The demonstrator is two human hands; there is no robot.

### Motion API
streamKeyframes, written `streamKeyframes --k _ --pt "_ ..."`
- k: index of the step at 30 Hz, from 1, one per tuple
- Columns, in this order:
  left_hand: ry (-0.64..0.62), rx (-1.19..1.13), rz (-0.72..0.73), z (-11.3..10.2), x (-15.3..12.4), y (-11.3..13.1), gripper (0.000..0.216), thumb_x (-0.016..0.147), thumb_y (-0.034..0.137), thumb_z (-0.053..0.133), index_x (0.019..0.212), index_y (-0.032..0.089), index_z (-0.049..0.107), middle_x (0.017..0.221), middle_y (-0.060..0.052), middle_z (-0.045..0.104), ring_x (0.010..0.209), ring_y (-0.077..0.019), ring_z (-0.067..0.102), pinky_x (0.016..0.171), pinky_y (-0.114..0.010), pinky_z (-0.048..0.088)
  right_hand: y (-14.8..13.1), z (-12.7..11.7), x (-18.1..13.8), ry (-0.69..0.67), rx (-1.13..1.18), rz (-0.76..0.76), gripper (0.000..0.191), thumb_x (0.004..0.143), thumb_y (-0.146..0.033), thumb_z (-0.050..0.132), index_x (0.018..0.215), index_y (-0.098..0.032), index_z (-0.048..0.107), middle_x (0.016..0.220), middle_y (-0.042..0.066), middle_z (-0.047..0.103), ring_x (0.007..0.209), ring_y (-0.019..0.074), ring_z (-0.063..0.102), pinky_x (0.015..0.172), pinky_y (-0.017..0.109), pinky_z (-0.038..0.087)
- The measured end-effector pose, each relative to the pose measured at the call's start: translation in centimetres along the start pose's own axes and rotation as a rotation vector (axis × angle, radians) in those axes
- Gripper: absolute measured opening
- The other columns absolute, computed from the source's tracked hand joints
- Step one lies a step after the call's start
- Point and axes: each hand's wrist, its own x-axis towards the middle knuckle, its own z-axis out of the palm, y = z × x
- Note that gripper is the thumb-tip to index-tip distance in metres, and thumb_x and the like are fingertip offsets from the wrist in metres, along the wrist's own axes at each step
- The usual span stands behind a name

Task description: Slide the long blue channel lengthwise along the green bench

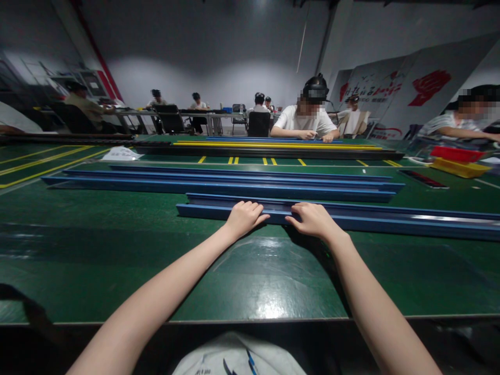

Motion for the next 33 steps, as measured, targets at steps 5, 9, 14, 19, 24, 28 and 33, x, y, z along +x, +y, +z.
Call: streamKeyframes --k 5,9,14,19,24,28,33 --pt "-0.001 0.003 0.004 0.03 -0.01 -0.04 0.037 0.089 0.045 0.038 0.077 0.016 0.056 0.069 -0.003 0.061 0.066 -0.0158 0.054 0.058 -0.028 0.029 0.06 0.15 0.02 0.0 -0.001 -0.001 0.033 0.084 -0.041 0.039 0.083 -0.017 0.061 0.088 0.008 0.066 0.081 0.0198 0.06 0.06 0.026 0.033" --pt "-0.003 0.002 0.003 0.06 0.01 -0.02 0.037 0.089 0.045 0.037 0.076 0.016 0.056 0.069 -0.003 0.061 0.065 -0.0156 0.054 0.058 -0.028 0.029 0.03 0.07 0.02 -0.009 0.005 0.002 0.033 0.084 -0.041 0.039 0.083 -0.017 0.062 0.088 0.008 0.066 0.082 0.0196 0.06 0.061 0.025 0.033" --pt "-0.014 -0.002 -0.002 0.03 0.01 -0.03 0.036 0.089 0.045 0.037 0.077 0.016 0.056 0.07 -0.003 0.061 0.066 -0.0156 0.054 0.059 -0.028 0.029 0.0 -0.01 0.02 -0.012 0.003 0.002 0.032 0.084 -0.041 0.039 0.084 -0.017 0.061 0.089 0.008 0.066 0.082 0.0195 0.06 0.062 0.025 0.034" --pt "-0.017 0.003 -0.004 -0.05 0.02 -0.02 0.036 0.089 0.045 0.038 0.076 0.016 0.055 0.069 -0.003 0.061 0.066 -0.0156 0.054 0.058 -0.029 0.03 -0.01 -0.01 -0.01 -0.014 0.004 0.001 0.032 0.084 -0.041 0.039 0.084 -0.017 0.061 0.089 0.008 0.066 0.083 0.0199 0.06 0.061 0.025 0.034" --pt "-0.036 -0.009 -0.008 -0.13 0.09 -0.02 0.038 0.089 0.045 0.036 0.076 0.016 0.055 0.069 -0.004 0.061 0.067 -0.016 0.054 0.058 -0.029 0.029 -0.08 -0.16 -0.02 -0.023 0.001 0.006 0.033 0.084 -0.041 0.039 0.085 -0.017 0.062 0.09 0.008 0.066 0.083 0.0201 0.06 0.062 0.026 0.034" --pt "-0.051 -0.02 -0.013 -0.18 0.11 -0.02 0.038 0.09 0.045 0.036 0.076 0.016 0.055 0.069 -0.004 0.061 0.067 -0.0158 0.054 0.058 -0.028 0.029 -0.11 -0.19 -0.04 -0.031 0.003 0.012 0.033 0.084 -0.041 0.04 0.085 -0.017 0.062 0.091 0.008 0.066 0.084 0.0199 0.06 0.063 0.026 0.035" --pt "-0.053 -0.024 -0.016 -0.14 0.09 0.01 0.037 0.089 0.045 0.036 0.077 0.016 0.056 0.07 -0.004 0.061 0.067 -0.0157 0.054 0.059 -0.028 0.03 -0.02 -0.01 -0.04 -0.01 -0.001 -0.005 0.032 0.084 -0.041 0.039 0.084 -0.017 0.061 0.089 0.009 0.066 0.083 0.02 0.06 0.062 0.025 0.034"
